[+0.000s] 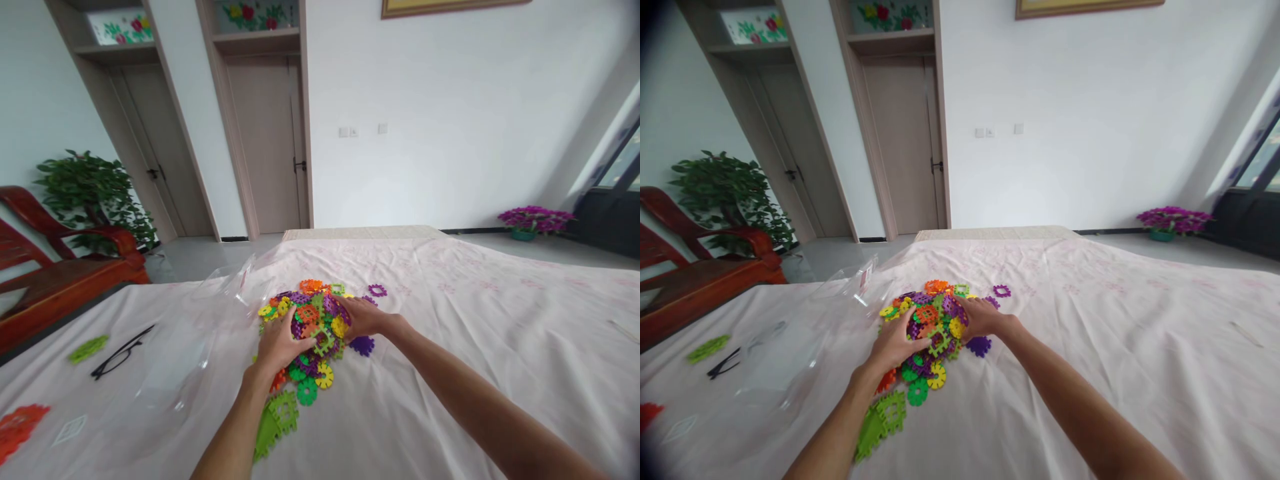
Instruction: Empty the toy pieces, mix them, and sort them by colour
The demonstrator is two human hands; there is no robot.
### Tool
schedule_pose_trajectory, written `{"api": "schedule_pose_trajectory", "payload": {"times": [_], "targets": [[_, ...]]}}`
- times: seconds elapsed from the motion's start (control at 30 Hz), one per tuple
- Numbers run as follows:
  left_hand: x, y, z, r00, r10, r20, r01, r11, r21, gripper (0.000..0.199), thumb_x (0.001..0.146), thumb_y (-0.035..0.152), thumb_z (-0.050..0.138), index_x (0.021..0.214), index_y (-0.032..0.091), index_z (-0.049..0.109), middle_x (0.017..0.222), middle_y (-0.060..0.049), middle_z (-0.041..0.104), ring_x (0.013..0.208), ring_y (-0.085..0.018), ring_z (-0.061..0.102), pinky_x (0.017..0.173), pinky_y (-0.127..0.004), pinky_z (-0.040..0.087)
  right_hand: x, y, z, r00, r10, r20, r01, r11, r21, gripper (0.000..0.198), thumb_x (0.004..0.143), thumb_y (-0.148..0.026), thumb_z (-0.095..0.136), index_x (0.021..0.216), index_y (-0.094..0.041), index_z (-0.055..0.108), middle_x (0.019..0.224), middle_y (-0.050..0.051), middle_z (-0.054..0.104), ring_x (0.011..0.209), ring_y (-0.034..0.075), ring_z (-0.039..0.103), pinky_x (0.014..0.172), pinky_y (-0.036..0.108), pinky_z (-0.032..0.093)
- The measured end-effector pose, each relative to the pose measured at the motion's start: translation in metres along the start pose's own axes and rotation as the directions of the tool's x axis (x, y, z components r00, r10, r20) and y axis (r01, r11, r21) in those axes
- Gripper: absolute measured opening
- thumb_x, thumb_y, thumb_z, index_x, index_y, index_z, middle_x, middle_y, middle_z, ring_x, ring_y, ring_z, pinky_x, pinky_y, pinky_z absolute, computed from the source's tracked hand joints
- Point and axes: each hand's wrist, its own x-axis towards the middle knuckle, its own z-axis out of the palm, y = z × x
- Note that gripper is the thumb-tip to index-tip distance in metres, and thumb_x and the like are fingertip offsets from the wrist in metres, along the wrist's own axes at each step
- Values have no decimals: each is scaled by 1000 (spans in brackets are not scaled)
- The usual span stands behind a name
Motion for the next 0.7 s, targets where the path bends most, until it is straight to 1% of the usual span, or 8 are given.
{"api": "schedule_pose_trajectory", "payload": {"times": [0.1, 0.2, 0.3, 0.43, 0.5, 0.57, 0.63, 0.7], "targets": [[3, 5, 2, 999, -7, -31, 6, 999, -42, 93, 68, 59, 68, 147, 17, 41, 136, -15, 58, 127, -33, 51, 106, -40, 35, -3, -8, 8, 997, -7, -80, 18, 989, 145, 109, 52, -31, 80, 150, -23, 34, 134, 13, 58, 117, 35, 57, 98, 41, 44], [3, 10, 1, 1000, -12, -24, 10, 994, -107, 87, 70, 52, 68, 146, 19, 41, 135, -14, 59, 124, -32, 54, 105, -40, 38, -3, -18, 17, 973, 67, -222, 17, 935, 356, 81, 57, -18, 68, 136, -21, 51, 117, 8, 67, 103, 28, 63, 87, 34, 49], [3, 18, 3, 1000, 19, -11, -21, 966, -257, 80, 74, 45, 67, 146, 21, 41, 132, -9, 62, 119, -26, 58, 99, -33, 43, -2, -29, 22, 954, 148, -261, 44, 791, 610, 60, 57, -14, 61, 117, -18, 60, 98, 3, 70, 86, 21, 63, 74, 28, 51], [5, 30, 8, 998, 59, -3, -55, 916, -398, 52, 79, 42, 63, 128, 23, 58, 116, -4, 71, 109, -23, 64, 92, -30, 48, 1, -42, 14, 972, 167, -166, 39, 579, 815, 53, 58, -14, 61, 110, -17, 59, 79, -4, 63, 61, 11, 54, 53, 20, 44], [8, 35, 8, 1000, 26, 13, -18, 903, -430, 41, 83, 43, 58, 118, 23, 64, 109, -3, 73, 106, -24, 65, 90, -32, 50, 6, -48, 4, 974, 195, -117, -16, 569, 822, 50, 58, -14, 61, 108, -17, 59, 73, -5, 59, 54, 8, 48, 46, 18, 39], [10, 36, 6, 998, -54, -35, 34, 904, -426, 43, 85, 46, 57, 120, 22, 63, 112, -5, 72, 108, -26, 65, 92, -35, 49, 13, -56, -8, 969, 216, -120, -39, 613, 789, 47, 58, -12, 63, 105, -16, 60, 73, -5, 59, 55, 8, 49, 48, 18, 40], [11, 35, 3, 975, -133, -176, 53, 915, -400, 52, 84, 45, 58, 130, 21, 55, 125, -7, 67, 117, -26, 60, 98, -36, 46, 20, -65, -20, 973, 179, -144, -13, 669, 743, 52, 59, -13, 68, 109, -15, 60, 82, -1, 64, 67, 12, 56, 57, 20, 46], [11, 31, 0, 928, -166, -332, 28, 923, -384, 56, 86, 42, 56, 137, 21, 46, 136, -8, 59, 126, -24, 54, 104, -36, 42, 24, -73, -29, 987, 82, -140, 43, 701, 712, 71, 58, -18, 77, 126, -16, 54, 105, 5, 67, 90, 19, 62, 73, 26, 52]]}}
